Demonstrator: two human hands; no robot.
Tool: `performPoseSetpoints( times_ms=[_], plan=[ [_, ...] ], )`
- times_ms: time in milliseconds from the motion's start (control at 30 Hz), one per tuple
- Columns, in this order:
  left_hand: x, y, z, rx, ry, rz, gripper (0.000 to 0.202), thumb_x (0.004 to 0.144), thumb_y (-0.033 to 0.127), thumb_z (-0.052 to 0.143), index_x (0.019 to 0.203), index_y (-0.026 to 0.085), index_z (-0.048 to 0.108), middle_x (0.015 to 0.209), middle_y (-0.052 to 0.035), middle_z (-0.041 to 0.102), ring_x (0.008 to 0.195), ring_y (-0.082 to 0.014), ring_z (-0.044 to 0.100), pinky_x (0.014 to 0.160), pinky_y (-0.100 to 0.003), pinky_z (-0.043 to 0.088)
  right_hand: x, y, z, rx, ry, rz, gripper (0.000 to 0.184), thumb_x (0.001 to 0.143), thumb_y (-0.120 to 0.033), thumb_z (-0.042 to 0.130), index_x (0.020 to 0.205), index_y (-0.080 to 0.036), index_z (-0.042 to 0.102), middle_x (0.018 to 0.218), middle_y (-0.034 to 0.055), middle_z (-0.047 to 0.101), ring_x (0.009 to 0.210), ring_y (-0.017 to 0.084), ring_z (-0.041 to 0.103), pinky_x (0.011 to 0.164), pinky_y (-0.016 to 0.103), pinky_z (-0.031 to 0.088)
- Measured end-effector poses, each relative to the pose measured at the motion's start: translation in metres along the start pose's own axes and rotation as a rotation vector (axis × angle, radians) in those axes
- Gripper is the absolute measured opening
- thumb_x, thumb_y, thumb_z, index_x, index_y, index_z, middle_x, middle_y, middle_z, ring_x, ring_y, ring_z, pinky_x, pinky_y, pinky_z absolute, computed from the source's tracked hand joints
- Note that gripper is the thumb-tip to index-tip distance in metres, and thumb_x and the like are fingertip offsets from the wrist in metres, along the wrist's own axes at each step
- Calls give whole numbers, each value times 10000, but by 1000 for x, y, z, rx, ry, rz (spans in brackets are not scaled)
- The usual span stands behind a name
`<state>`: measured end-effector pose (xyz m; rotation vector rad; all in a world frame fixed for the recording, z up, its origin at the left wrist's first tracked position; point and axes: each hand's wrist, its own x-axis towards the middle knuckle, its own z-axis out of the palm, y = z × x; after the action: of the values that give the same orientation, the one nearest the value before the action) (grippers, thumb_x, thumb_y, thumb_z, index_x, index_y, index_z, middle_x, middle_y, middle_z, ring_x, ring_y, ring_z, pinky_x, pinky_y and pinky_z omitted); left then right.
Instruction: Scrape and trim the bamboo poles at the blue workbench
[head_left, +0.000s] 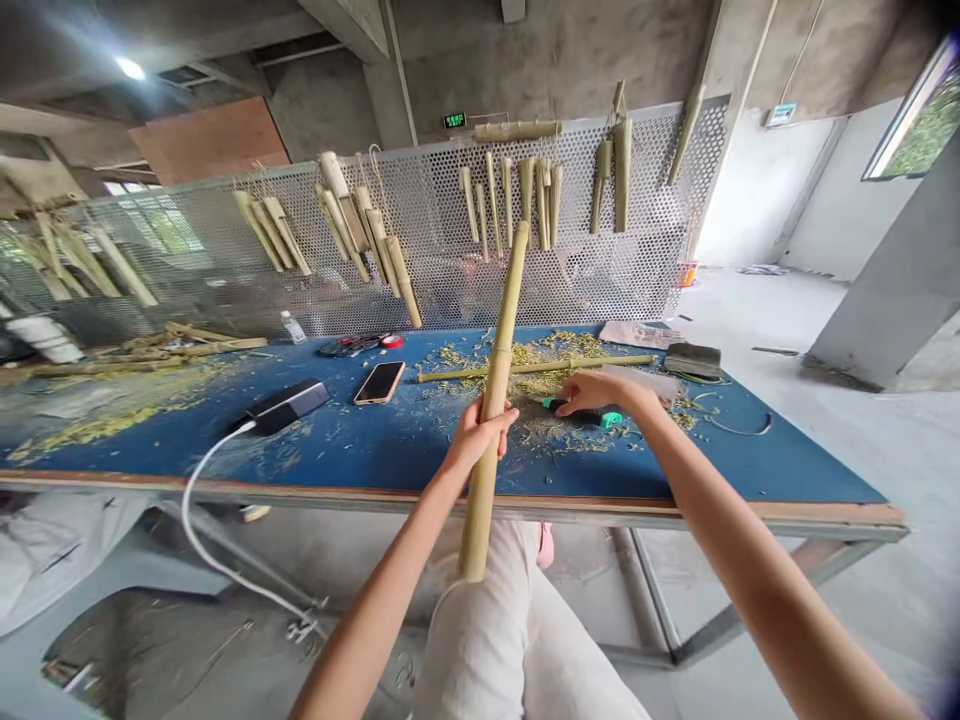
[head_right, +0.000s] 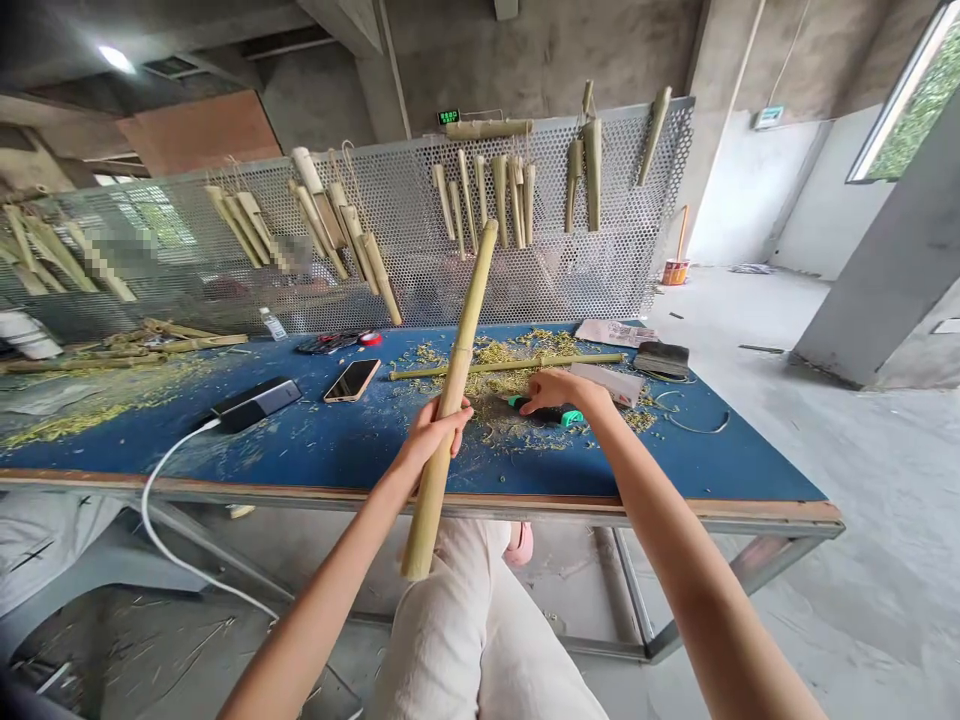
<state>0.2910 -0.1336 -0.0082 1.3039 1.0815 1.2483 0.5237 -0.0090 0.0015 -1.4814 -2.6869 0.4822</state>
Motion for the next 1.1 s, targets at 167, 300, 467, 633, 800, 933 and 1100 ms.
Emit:
performPoseSetpoints(
  times_ms=[167,300,467,633,800,933,1100],
  plan=[
    [-1,-3,5,-5,33,74,538,630,400,843,1031,192,551,636,76,606,333,-63,485,346,-209,361,-3,8,-5,178,143,49,316,837,-459,642,716,-213,485,637,-8,497,569,119,402,557,293,280],
    [6,3,5,-71,-9,60,490,693,496,798,984,212,524,536,94,547,313,-84,466,337,-212,346,-2,7,-6,377,373,33,279,911,-463,536,809,-232,418,666,-26,457,577,119,376,569,282,293],
    [33,9,-4,-203,-90,-137,298,707,323,765,831,173,539,587,45,578,363,-58,475,348,-182,346,-2,-7,-1,275,642,63,416,949,-632,396,945,-223,468,680,19,522,589,171,444,570,291,286],
    [53,6,-20,-405,-181,-356,210,672,130,635,871,142,568,622,32,559,443,-52,506,410,-152,417,-4,-32,14,138,757,14,508,1008,-610,219,1095,-203,512,781,91,656,632,228,565,583,286,289],
    [58,-2,-22,-368,-206,-300,377,610,121,558,984,163,559,514,81,461,363,-75,435,362,-176,341,-2,-54,30,14,687,46,535,1017,-612,194,1089,-209,539,763,91,691,627,230,603,562,276,249],
    [61,-8,-23,-325,-231,-255,345,581,138,531,923,183,541,477,103,401,309,-70,349,325,-196,239,0,-57,38,-64,569,25,528,1030,-584,186,1099,-194,536,758,98,703,611,227,611,555,281,235],
    [58,-15,-28,-148,-230,-203,189,699,251,688,720,173,517,529,54,482,398,-53,446,409,-191,343,-1,-58,41,-107,535,-30,494,1040,-556,207,1123,-190,528,829,106,727,659,230,637,554,280,222]
  ],
)
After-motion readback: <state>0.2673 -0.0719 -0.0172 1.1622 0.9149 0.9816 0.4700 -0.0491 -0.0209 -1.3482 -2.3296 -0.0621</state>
